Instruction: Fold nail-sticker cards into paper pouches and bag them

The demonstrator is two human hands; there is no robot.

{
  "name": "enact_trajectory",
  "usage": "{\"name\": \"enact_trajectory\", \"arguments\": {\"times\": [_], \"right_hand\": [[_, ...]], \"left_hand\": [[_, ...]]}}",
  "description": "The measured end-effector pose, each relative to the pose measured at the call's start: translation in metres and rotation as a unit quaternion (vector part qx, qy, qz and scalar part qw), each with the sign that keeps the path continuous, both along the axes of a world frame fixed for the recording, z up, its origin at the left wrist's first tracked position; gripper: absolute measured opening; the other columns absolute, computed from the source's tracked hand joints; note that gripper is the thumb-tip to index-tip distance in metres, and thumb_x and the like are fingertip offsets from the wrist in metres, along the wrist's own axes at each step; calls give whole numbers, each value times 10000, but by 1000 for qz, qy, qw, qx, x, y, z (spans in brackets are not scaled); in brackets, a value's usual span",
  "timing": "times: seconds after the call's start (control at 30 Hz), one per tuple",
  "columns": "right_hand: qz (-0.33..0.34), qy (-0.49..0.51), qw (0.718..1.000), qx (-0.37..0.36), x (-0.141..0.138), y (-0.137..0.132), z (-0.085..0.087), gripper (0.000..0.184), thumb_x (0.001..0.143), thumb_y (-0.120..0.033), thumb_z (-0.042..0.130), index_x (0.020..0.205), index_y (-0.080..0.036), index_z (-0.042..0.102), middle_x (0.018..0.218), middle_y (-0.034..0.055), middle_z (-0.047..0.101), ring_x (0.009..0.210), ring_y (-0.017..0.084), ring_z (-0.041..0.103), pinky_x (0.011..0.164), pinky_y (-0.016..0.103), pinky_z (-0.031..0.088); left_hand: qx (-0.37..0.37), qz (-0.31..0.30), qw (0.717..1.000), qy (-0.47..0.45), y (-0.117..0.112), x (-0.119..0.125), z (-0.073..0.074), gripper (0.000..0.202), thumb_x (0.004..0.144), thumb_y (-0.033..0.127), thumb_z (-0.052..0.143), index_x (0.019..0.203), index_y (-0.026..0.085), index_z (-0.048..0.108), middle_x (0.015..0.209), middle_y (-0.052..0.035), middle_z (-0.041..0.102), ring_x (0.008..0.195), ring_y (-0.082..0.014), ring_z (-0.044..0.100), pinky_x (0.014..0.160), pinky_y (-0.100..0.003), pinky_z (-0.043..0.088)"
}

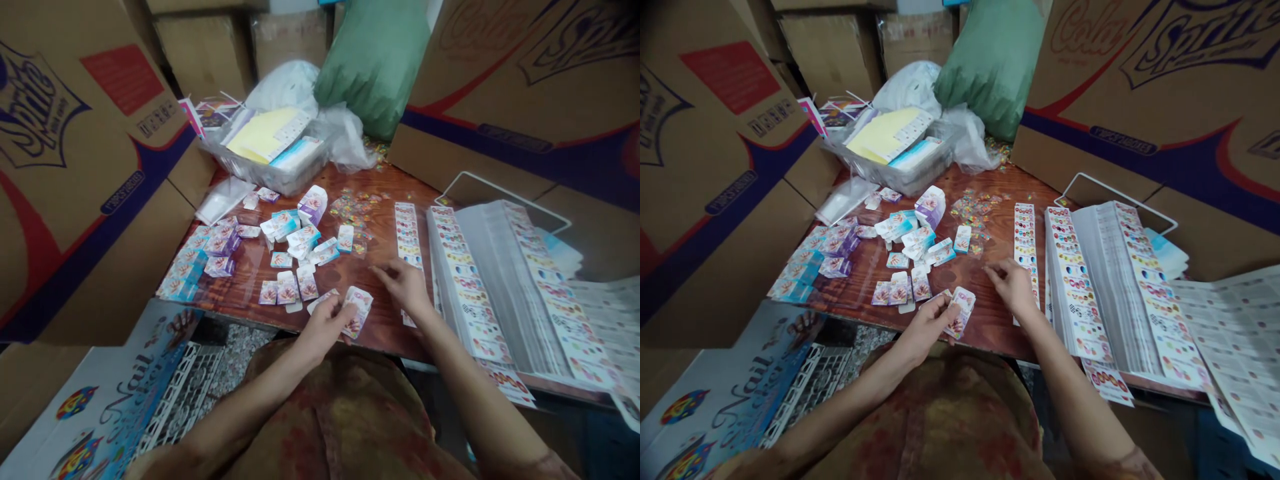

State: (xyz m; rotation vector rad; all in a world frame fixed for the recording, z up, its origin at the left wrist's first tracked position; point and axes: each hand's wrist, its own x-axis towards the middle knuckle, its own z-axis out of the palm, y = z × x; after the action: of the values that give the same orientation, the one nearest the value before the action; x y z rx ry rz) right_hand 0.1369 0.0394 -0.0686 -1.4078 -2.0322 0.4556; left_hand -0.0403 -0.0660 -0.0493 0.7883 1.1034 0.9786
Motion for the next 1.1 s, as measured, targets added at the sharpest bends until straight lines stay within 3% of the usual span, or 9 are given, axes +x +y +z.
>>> {"name": "enact_trajectory", "arguments": {"times": [0.1, 0.2, 0.37, 0.47, 0.67, 0.8, 0.87, 1.0, 1.1], "right_hand": [[62, 142, 988, 0, 1, -33, 27, 200, 847, -368, 604, 884, -202, 709, 849, 54, 682, 786, 182, 631, 698, 312, 510], [138, 130, 982, 25, -1, -64, 46, 134, 861, -275, 598, 891, -240, 724, 870, 52, 662, 815, 175, 632, 701, 304, 520], [203, 46, 976, 60, -3, -82, 46, 286, 893, -141, 484, 1075, -252, 675, 1005, 81, 668, 941, 203, 625, 781, 351, 535], [235, 40, 970, 44, -5, -84, 43, 345, 902, -143, 459, 1174, -270, 628, 1039, 79, 686, 971, 215, 632, 814, 378, 538], [86, 119, 989, 29, -12, -90, 43, 350, 861, -298, 596, 1206, -242, 582, 978, 65, 710, 868, 201, 683, 818, 354, 558], [138, 110, 982, 66, -14, -94, 41, 366, 872, -185, 549, 1228, -264, 570, 983, 32, 718, 903, 186, 679, 1020, 453, 445], [125, 146, 980, 52, -13, -94, 38, 352, 871, -173, 551, 1206, -276, 584, 988, 25, 712, 905, 179, 672, 1018, 452, 441], [2, 314, 948, -58, -12, -88, 32, 450, 822, -299, 657, 1254, -283, 533, 985, 43, 668, 880, 179, 650, 802, 344, 545], [39, 390, 890, -232, -14, -84, 25, 440, 805, -399, 663, 1210, -260, 562, 914, 41, 684, 758, 170, 657, 653, 301, 553]], "left_hand": [[10, -4, 999, 32, 1, 0, -3, 436, 722, 554, 645, 869, 154, 554, 690, 26, 507, 560, -98, 481, 451, -201, 418], [47, -26, 995, 79, 1, -1, -2, 364, 795, 489, 586, 925, 149, 591, 761, 1, 553, 610, -114, 504, 504, -215, 435], [176, -54, 965, 188, 1, -4, 7, 210, 851, 303, 542, 950, 153, 651, 876, -32, 656, 831, -172, 566, 779, -268, 441], [188, -57, 960, 201, 0, -5, 10, 213, 856, 277, 530, 972, 154, 659, 889, -34, 675, 830, -177, 575, 778, -267, 430], [168, -51, 971, 164, 0, -5, 12, 251, 848, 335, 563, 988, 152, 664, 949, -56, 695, 883, -197, 598, 824, -286, 440], [172, -37, 974, 143, -2, -1, 13, 192, 822, 275, 589, 954, 153, 658, 940, -54, 691, 895, -194, 601, 832, -283, 447], [149, -18, 983, 105, -4, 1, 13, 270, 812, 259, 597, 1066, 169, 598, 920, -44, 678, 835, -175, 607, 769, -270, 468], [119, 7, 991, 63, -6, 3, 15, 390, 826, 276, 584, 1194, 214, 472, 915, -24, 644, 655, -126, 563, 575, -224, 447], [191, -13, 976, 103, -6, 0, 17, 226, 834, 236, 572, 1055, 193, 565, 958, -32, 630, 797, -140, 577, 702, -236, 463]]}}
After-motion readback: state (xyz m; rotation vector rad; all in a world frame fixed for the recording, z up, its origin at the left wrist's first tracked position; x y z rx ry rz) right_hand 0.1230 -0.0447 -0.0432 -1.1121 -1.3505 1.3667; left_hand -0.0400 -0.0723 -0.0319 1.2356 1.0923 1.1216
